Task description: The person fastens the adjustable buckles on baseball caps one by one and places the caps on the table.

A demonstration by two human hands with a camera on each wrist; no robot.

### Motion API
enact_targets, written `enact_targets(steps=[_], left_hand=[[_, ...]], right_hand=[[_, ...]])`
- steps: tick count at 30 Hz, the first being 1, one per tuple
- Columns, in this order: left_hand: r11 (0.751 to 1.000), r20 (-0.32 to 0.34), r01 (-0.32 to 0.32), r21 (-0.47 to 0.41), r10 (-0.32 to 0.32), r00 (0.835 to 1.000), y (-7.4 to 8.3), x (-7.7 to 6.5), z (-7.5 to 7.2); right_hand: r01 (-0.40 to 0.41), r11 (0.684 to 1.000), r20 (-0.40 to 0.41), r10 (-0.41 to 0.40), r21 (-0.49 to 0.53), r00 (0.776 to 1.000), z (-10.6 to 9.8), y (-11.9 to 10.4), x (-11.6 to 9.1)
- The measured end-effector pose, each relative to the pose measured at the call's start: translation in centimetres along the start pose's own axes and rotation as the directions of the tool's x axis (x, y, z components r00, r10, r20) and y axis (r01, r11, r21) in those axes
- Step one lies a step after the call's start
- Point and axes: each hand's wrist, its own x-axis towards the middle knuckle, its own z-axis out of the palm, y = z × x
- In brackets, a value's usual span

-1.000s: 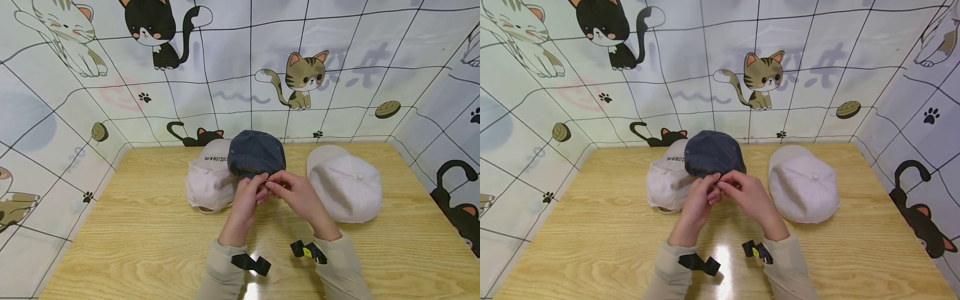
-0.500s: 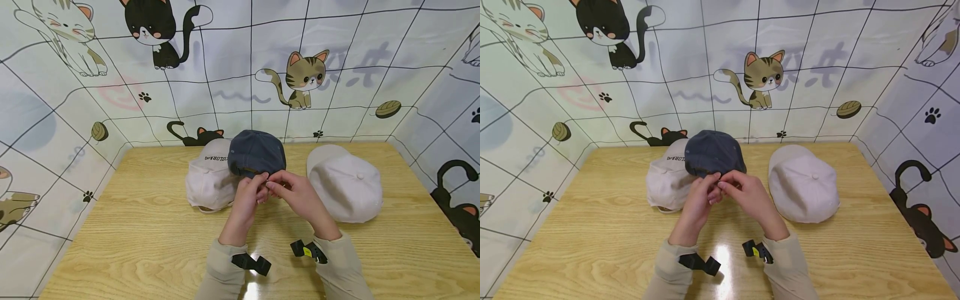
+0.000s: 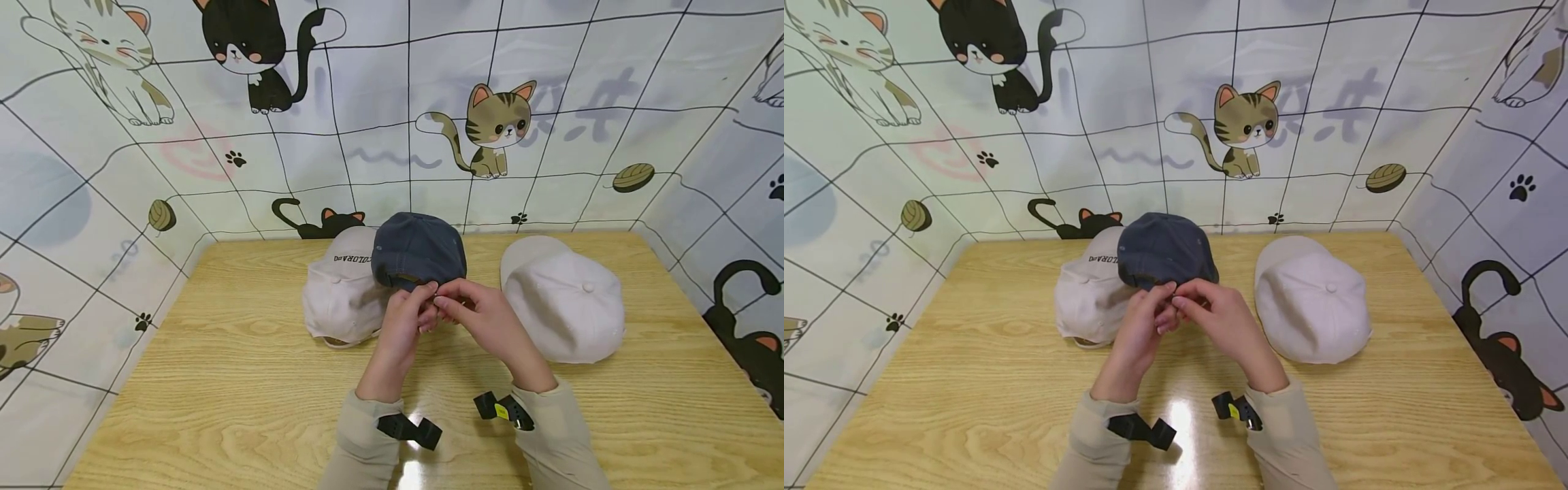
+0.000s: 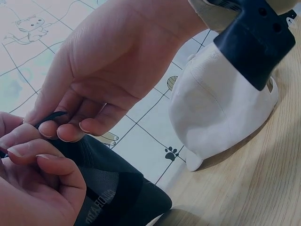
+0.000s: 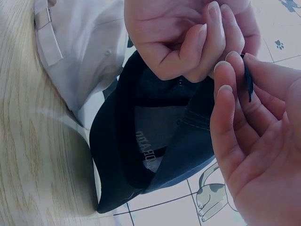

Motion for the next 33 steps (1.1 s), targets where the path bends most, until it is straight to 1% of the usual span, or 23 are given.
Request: enact_targets(steps=[9, 14, 22, 33], left_hand=[[1.000, -0.008, -0.006, -0.002, 0.006, 1.000, -0.08, 0.06, 0.00], [1.000, -0.002, -0.003, 0.004, 0.003, 1.000, -0.08, 0.13, -0.04], [1.000, 0.006, 0.001, 0.003, -0.001, 1.000, 0.10, 0.11, 0.08], [1.000, 0.017, 0.005, -0.006, -0.005, 1.000, 0.19, 0.08, 0.20]], right_hand=[[0.008, 1.000, 0.011, -0.008, 0.004, 1.000, -0.15, -0.12, -0.07], [0.020, 1.000, 0.014, -0.021, 0.015, 1.000, -0.21, -0.07, 0.00], [0.005, 1.000, 0.010, -0.005, -0.003, 1.000, -0.32, -0.13, 0.12], [-0.007, 1.000, 0.005, 0.007, 0.000, 1.000, -0.40, -0.23, 0.09]])
